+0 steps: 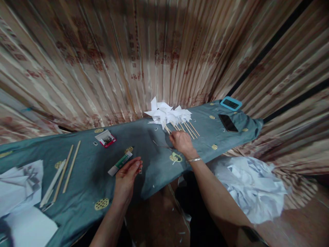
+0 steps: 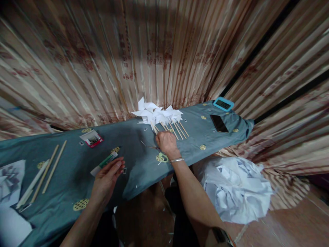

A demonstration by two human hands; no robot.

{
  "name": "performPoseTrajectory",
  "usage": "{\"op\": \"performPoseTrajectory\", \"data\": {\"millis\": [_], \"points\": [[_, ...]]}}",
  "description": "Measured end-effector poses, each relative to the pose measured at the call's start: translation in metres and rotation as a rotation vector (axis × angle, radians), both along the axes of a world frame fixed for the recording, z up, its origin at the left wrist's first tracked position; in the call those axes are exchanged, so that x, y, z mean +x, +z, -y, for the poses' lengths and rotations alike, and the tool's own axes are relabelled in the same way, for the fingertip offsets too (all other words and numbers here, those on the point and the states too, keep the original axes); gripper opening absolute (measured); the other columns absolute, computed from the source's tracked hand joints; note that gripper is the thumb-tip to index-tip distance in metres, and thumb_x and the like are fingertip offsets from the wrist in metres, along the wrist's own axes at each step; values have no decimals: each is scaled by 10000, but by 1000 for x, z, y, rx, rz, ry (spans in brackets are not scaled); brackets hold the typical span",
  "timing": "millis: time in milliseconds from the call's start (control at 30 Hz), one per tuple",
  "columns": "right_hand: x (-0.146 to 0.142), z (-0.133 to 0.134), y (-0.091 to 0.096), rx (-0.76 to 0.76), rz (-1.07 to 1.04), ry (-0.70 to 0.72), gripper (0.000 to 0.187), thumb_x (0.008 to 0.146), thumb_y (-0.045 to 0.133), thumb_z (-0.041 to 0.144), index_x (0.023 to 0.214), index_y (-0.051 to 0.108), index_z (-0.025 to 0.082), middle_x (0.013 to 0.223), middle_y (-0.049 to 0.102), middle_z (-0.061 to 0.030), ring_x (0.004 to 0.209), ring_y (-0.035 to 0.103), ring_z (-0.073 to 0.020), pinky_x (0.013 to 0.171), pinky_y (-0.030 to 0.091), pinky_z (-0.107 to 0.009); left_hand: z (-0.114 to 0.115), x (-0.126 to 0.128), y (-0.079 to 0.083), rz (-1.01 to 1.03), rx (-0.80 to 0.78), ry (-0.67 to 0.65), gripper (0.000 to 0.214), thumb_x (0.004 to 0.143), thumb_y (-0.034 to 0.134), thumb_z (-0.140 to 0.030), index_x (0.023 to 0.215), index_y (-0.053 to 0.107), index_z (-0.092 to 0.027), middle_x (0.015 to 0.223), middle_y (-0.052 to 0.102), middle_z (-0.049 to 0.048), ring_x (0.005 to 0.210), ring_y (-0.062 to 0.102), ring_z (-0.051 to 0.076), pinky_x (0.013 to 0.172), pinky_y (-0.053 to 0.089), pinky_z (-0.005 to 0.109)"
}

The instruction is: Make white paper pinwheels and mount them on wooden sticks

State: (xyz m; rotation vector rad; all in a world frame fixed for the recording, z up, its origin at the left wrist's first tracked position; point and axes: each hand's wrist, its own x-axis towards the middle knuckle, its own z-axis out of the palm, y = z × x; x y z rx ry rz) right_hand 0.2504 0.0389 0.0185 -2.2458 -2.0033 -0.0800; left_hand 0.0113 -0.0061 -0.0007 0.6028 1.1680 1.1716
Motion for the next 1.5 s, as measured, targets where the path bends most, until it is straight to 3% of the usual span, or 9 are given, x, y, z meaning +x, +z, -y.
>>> {"op": "performPoseTrajectory", "data": {"millis": [467, 767, 1067, 1500], "points": [[6, -9, -11, -44, 18, -12, 302, 964, 449, 287, 884, 694, 131, 831, 700, -203, 853, 668, -301, 785, 475, -384, 8, -25, -3, -41, -22, 22, 480, 353, 931, -502, 637, 763, -154, 644, 716, 27, 567, 575, 82, 589, 478, 192], [7, -6, -22, -44, 44, -9, 366, 990, 386, 321, 923, 690, 128, 887, 706, -213, 928, 656, -314, 827, 466, -394, 10, -28, 2, -27, -26, 35, 492, 358, 928, -501, 644, 752, -141, 664, 719, 40, 584, 584, 98, 581, 481, 212], [11, -7, -32, -36, 58, -5, 352, 976, 392, 330, 932, 689, 147, 884, 699, -203, 929, 644, -305, 837, 472, -400, 10, -28, -7, -67, 12, 17, 430, 456, 904, -477, 667, 748, -137, 672, 710, 52, 599, 591, 121, 595, 483, 244], [11, -7, -37, -42, 81, -17, 382, 983, 367, 338, 945, 688, 135, 907, 695, -217, 941, 650, -322, 834, 468, -411, 9, -26, -5, -62, -3, 12, 439, 427, 909, -484, 649, 745, -142, 665, 713, 50, 591, 583, 115, 596, 475, 239]]}}
